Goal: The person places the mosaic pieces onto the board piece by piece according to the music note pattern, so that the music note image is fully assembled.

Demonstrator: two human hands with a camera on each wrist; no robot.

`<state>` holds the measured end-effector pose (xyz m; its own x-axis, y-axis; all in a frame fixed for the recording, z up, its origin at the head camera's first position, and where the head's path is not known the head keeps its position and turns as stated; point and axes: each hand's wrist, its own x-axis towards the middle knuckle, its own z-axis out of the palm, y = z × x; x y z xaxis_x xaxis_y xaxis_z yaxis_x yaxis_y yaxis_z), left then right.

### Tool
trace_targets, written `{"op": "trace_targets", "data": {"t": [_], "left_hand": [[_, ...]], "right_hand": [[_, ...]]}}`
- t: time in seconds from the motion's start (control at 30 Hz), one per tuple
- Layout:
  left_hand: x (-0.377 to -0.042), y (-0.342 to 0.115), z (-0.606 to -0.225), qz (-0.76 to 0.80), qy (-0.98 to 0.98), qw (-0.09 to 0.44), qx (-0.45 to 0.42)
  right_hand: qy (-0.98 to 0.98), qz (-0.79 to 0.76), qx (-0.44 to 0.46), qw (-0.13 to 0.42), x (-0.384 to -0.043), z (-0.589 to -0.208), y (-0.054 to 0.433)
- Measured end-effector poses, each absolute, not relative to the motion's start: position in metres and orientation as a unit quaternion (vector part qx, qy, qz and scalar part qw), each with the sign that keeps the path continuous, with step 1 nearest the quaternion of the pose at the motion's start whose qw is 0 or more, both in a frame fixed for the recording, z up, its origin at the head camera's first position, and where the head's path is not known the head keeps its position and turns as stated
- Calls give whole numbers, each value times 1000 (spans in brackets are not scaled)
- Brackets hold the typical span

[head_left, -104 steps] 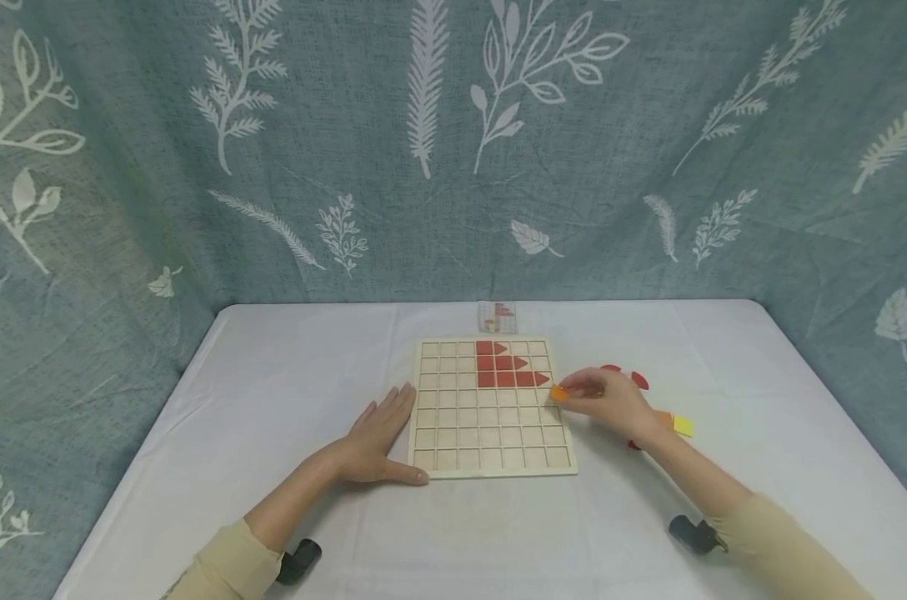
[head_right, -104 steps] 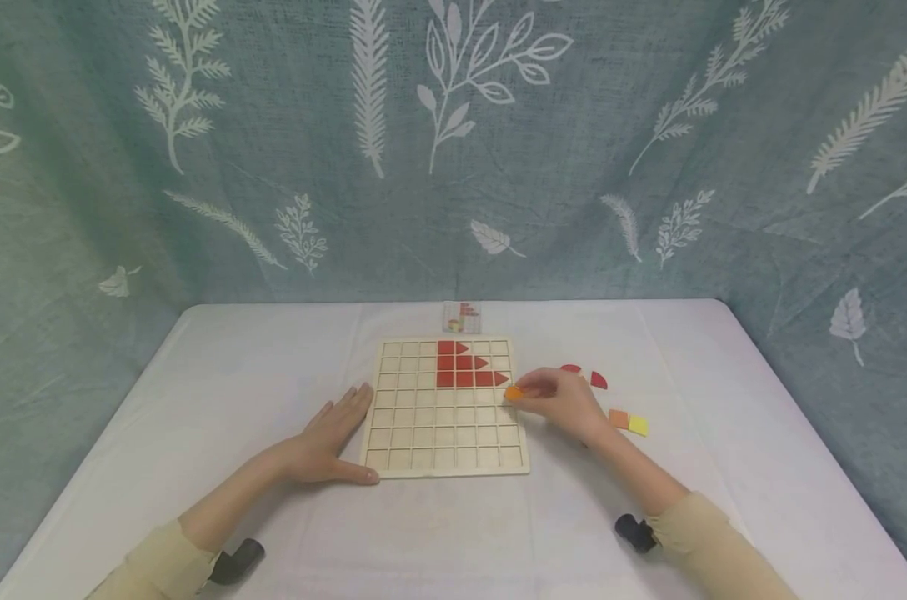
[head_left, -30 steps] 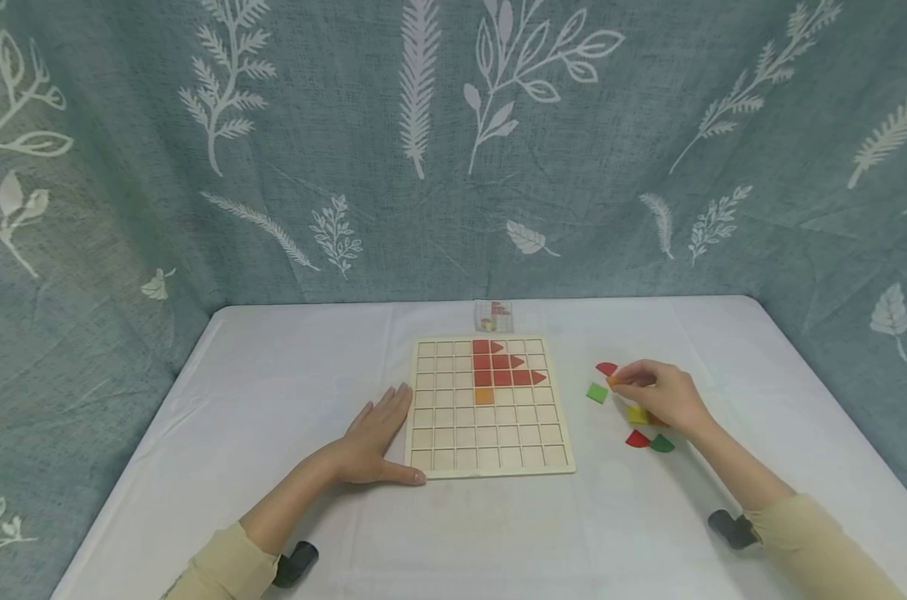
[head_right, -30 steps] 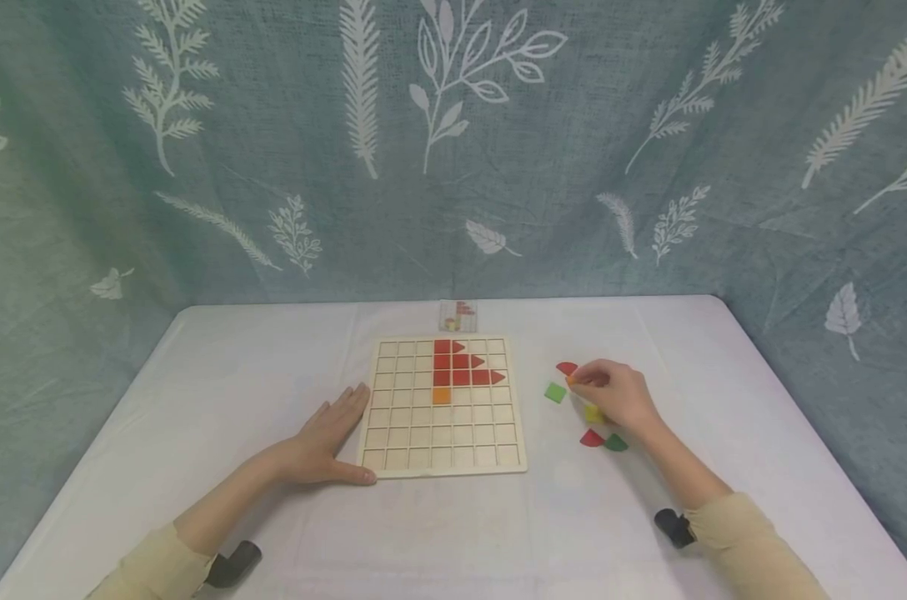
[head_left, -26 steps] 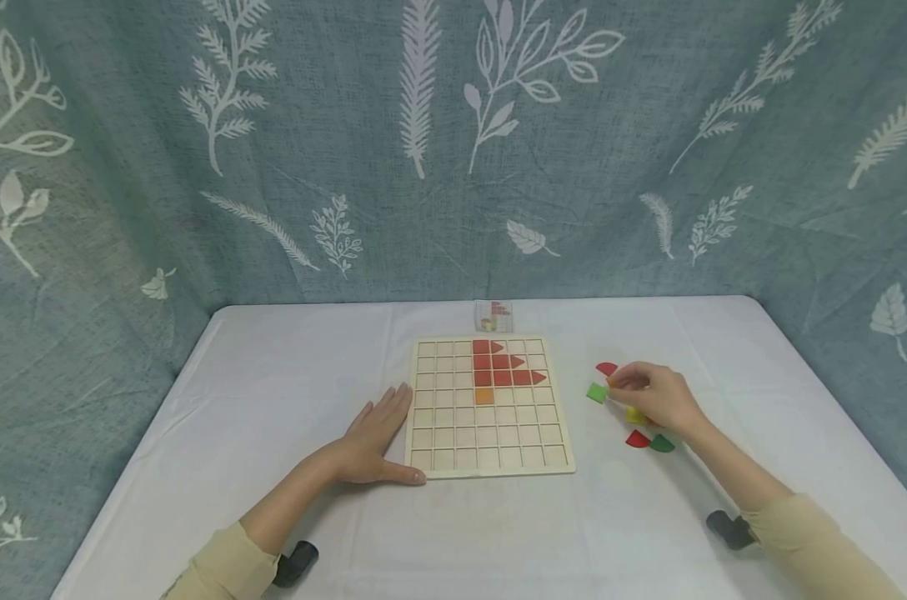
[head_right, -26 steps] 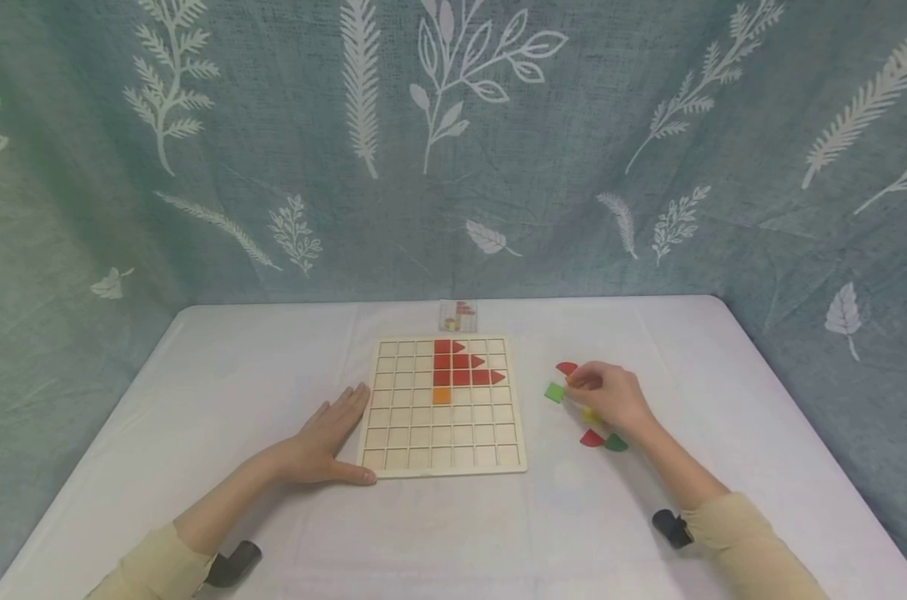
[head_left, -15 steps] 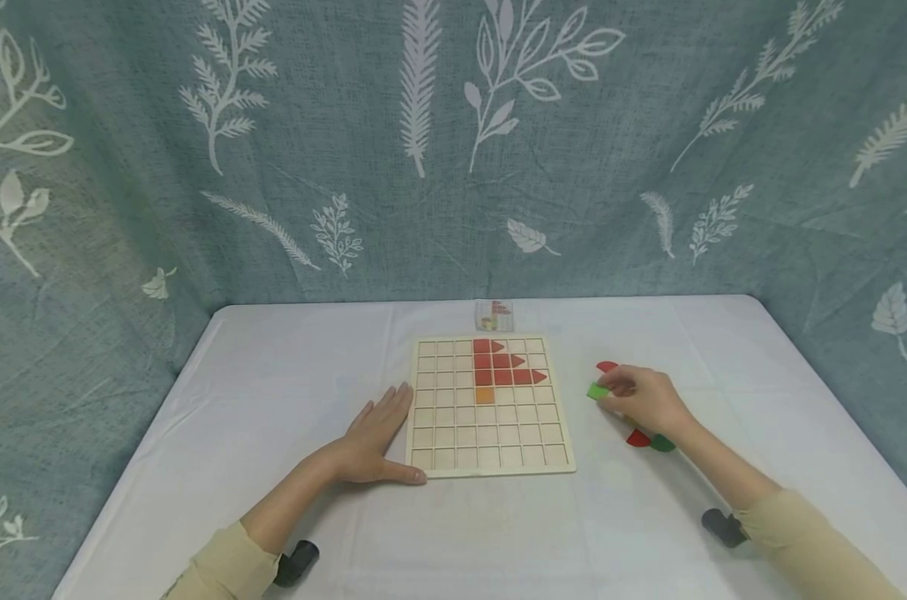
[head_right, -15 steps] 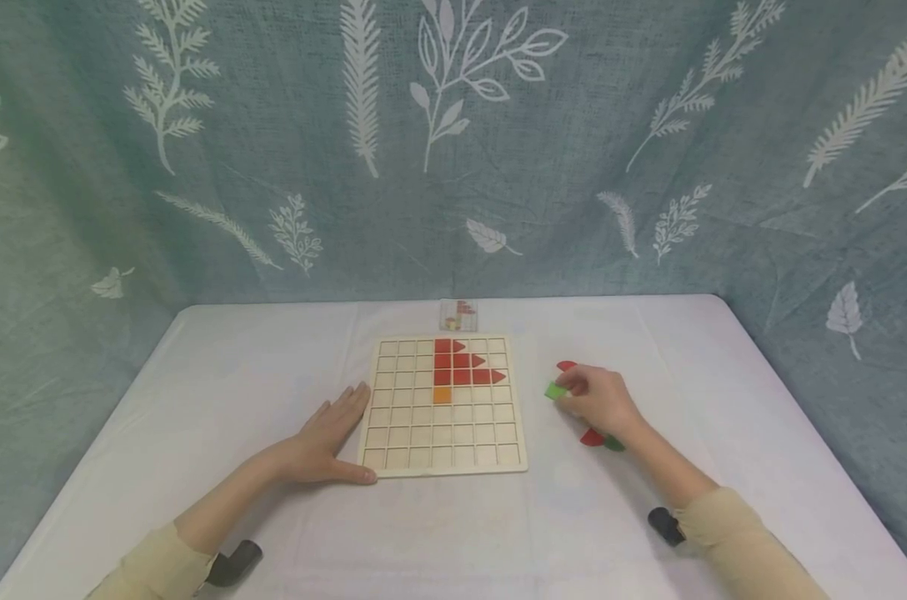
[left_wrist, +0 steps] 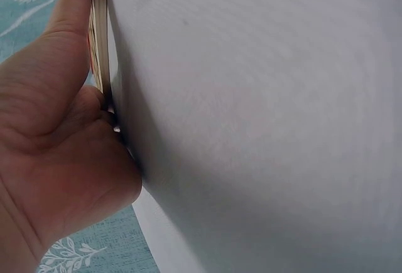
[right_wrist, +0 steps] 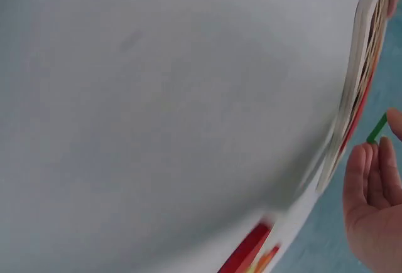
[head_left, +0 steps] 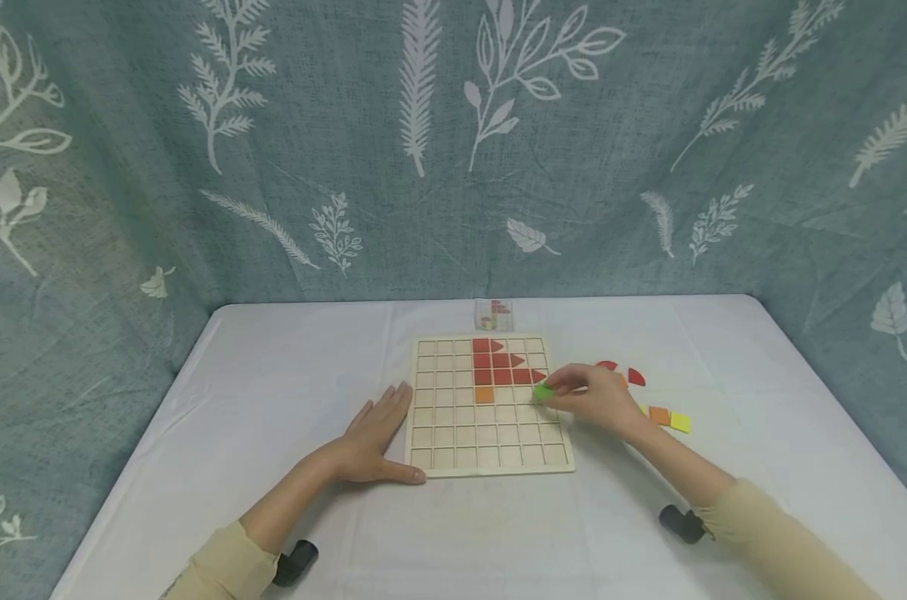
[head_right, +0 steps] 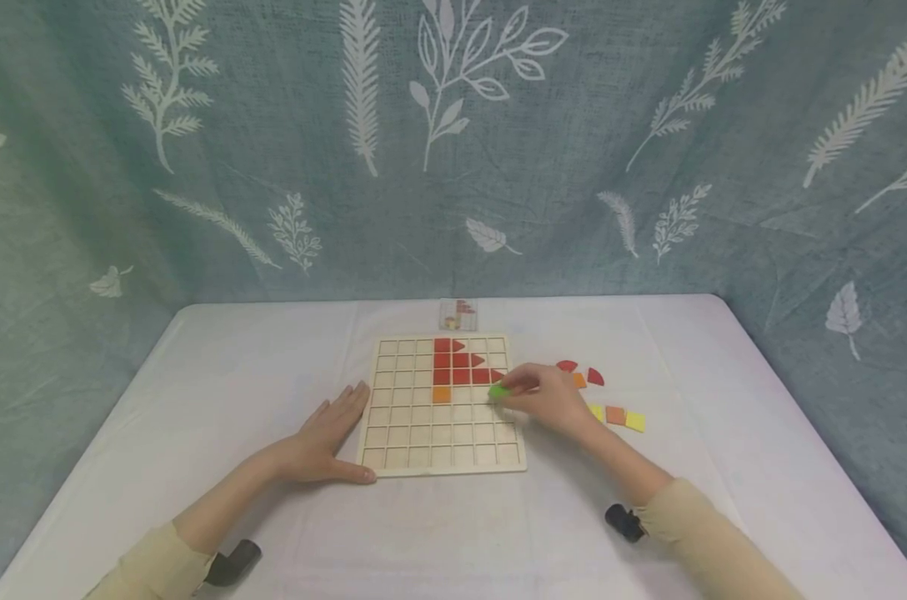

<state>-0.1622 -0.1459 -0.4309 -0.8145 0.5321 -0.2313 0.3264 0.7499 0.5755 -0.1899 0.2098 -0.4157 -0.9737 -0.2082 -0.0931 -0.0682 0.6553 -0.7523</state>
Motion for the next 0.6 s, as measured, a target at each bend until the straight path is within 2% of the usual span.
{"op": "trace_targets", "data": {"t": [0.3,0.6], "left_hand": [[-164,-149,-438,270,915,188,235],[-163,-146,-429,261,917,199,228]], "right_hand": [[887,-417,-169,109,-192,-421,163],[884,-371,-275,76,-195,-423,144]]}}
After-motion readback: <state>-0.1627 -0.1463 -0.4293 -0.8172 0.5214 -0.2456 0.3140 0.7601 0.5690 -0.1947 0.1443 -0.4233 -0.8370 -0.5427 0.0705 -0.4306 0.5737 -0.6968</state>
